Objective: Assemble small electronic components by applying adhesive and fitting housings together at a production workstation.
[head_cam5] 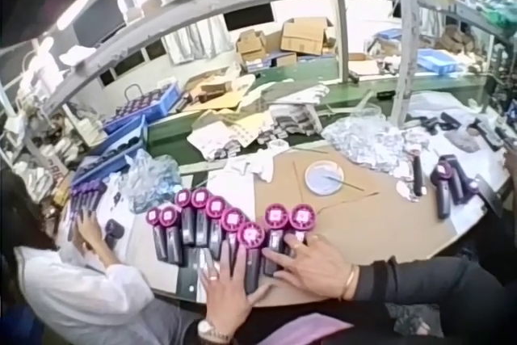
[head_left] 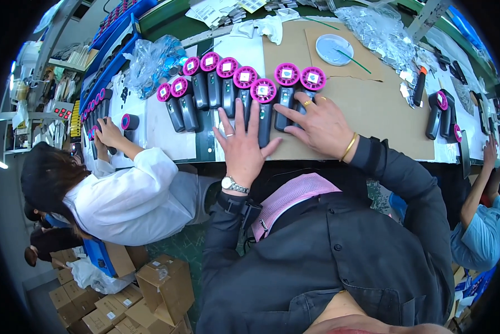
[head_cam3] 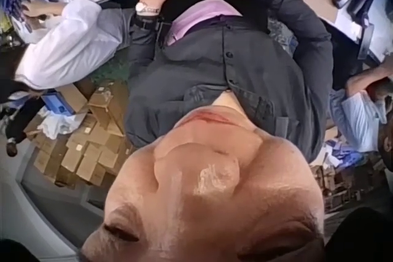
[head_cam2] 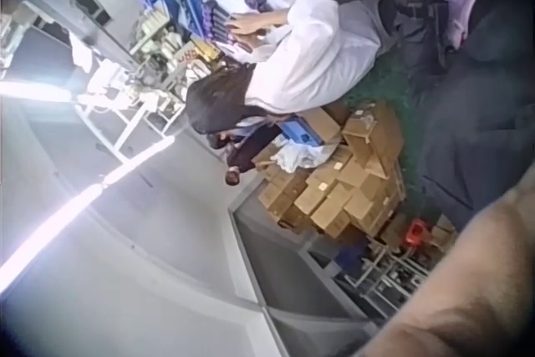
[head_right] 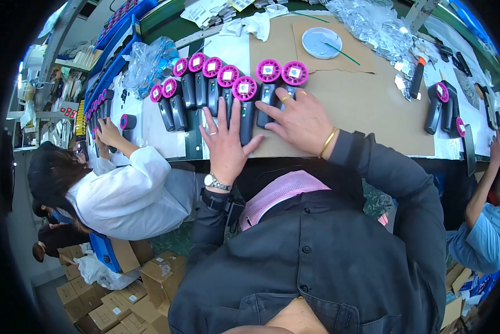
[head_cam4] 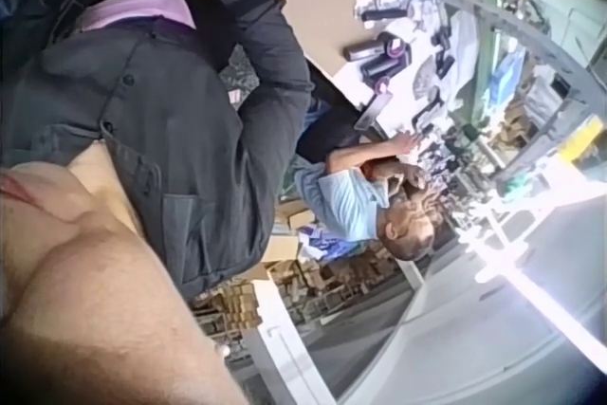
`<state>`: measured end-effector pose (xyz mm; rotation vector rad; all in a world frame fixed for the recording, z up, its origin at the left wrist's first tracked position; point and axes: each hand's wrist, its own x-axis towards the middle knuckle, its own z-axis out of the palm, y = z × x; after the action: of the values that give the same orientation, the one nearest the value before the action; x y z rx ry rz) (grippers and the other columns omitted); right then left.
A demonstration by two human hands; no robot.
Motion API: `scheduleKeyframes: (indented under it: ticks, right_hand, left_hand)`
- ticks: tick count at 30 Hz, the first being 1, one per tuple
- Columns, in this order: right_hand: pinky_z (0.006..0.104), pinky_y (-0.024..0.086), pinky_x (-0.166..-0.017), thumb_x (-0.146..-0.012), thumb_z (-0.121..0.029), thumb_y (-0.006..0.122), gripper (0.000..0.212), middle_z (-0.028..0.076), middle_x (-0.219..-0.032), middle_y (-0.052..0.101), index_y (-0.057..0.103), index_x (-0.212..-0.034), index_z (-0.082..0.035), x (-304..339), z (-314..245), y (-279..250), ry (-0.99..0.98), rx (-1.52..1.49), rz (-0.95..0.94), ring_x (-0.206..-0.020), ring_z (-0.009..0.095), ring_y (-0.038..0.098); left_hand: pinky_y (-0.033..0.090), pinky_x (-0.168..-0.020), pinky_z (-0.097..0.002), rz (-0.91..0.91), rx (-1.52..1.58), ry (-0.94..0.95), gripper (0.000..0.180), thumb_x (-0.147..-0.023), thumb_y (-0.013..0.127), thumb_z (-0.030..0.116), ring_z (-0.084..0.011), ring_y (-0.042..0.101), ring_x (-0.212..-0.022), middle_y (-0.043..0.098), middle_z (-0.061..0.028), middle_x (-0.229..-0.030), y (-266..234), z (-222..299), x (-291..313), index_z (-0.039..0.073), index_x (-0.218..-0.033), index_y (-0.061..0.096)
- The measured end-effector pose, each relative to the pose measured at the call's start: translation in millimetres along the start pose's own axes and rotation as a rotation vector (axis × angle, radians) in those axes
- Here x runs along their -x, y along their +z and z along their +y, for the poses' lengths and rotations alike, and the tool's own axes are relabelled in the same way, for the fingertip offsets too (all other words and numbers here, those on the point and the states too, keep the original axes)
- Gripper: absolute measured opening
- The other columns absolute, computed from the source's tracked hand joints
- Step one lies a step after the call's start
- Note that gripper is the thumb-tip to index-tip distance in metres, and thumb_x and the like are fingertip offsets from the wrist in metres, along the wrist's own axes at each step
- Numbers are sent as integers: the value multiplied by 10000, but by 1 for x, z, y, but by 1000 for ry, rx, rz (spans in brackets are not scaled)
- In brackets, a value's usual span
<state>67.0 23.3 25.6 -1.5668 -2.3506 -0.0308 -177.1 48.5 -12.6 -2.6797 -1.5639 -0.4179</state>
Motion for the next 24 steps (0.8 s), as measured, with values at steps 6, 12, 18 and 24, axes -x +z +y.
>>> scheduleKeyframes:
  ticks: [6,12,18,24]
  right_hand:
    - [455,564,-878,-1010,-426,738,536,160,-1340,646,659,-1526,-301,-35,4,15,-13,18,-21,-979,360,674]
    - [453,570,-897,-1014,-451,726,543,163,-1340,653,651,-1534,-312,-70,19,28,-19,41,-10,-988,377,691]
    - [455,573,-939,-1035,-492,679,524,166,-1365,657,638,-1542,-363,-105,41,38,0,85,-40,-1001,385,702]
    - [455,573,-957,-1050,-515,654,519,173,-1383,647,627,-1550,-381,-137,62,43,-19,95,-63,-1034,385,702]
  left_hand:
    - [218,-1192,-856,4,-1,-112,1054,-914,783,656,-575,135,-1655,238,-150,-1829,8,-22,-26,202,-1751,332]
    - [237,-1179,-865,19,-26,-151,1025,-937,757,663,-582,157,-1648,250,-150,-1826,15,-32,-54,178,-1741,346]
    - [250,-1192,-846,57,-31,-162,1024,-953,727,685,-592,193,-1636,263,-140,-1824,26,-43,-83,156,-1741,341]
    - [255,-1208,-829,100,-21,-152,1011,-962,708,694,-580,222,-1634,283,-133,-1818,36,-57,-114,169,-1744,341]
